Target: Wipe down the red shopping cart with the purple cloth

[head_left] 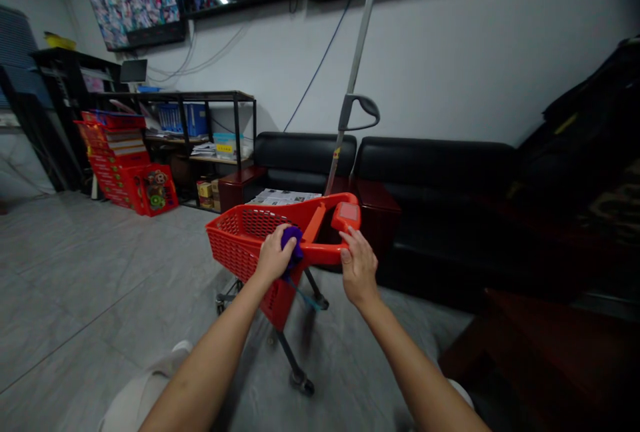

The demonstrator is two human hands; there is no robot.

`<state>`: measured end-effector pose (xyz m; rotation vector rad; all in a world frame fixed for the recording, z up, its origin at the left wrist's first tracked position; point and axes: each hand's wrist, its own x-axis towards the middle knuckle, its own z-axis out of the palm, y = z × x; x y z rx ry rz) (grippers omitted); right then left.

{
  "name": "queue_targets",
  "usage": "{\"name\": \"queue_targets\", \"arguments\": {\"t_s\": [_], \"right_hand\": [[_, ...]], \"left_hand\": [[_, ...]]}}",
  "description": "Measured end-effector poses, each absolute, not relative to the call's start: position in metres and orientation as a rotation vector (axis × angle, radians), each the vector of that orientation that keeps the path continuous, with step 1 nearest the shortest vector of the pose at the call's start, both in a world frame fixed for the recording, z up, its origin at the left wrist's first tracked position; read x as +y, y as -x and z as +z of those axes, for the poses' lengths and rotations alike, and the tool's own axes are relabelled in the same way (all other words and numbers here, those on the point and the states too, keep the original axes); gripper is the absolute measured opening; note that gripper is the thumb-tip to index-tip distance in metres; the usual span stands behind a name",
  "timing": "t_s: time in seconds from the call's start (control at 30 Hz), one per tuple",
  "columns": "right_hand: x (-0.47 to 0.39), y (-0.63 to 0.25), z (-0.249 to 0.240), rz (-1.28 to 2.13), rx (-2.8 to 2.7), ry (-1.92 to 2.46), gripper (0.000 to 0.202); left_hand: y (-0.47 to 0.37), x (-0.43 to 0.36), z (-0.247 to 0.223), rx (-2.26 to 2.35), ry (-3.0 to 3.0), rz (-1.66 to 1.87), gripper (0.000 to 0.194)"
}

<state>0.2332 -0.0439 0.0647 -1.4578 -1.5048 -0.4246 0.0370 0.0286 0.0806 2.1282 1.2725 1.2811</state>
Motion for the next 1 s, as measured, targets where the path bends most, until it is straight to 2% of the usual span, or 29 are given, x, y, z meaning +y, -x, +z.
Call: {"name": "queue_targets", "arguments": {"t_s": [0.13, 0.3, 0.4, 0.6, 0.8, 1.0], "right_hand": [[-0.035, -0.221, 0.057, -0.37, -1.435, 1.423, 0.044], [-0.036, -0.212, 0.06, -0.371, -1.42, 1.445, 0.043], [-0.037, -0.215, 0.062, -0.358, -1.448, 1.445, 0.043], [-0.033, -0.208, 0.059, -0.386, -1.432, 1.431, 0.043], [-0.038, -0.2, 0.064, -0.456, -1.49, 1.463, 0.044], [-0.03, -0.223, 0.073, -0.405, -1.613, 1.475, 0.048]], "left_hand": [[-0.047, 0.019, 0.088, 1.362, -2.145, 1.293, 0.037], [-0.064, 0.001, 0.096, 1.207, -2.271, 1.34, 0.039], [-0.054, 0.01, 0.093, 1.148, -2.273, 1.328, 0.04], [-0.04, 0.02, 0.1, 1.328, -2.166, 1.25, 0.038], [-0.052, -0.005, 0.115, 1.14, -2.259, 1.253, 0.039], [-0.02, 0.021, 0.102, 1.117, -2.147, 1.269, 0.04]]}}
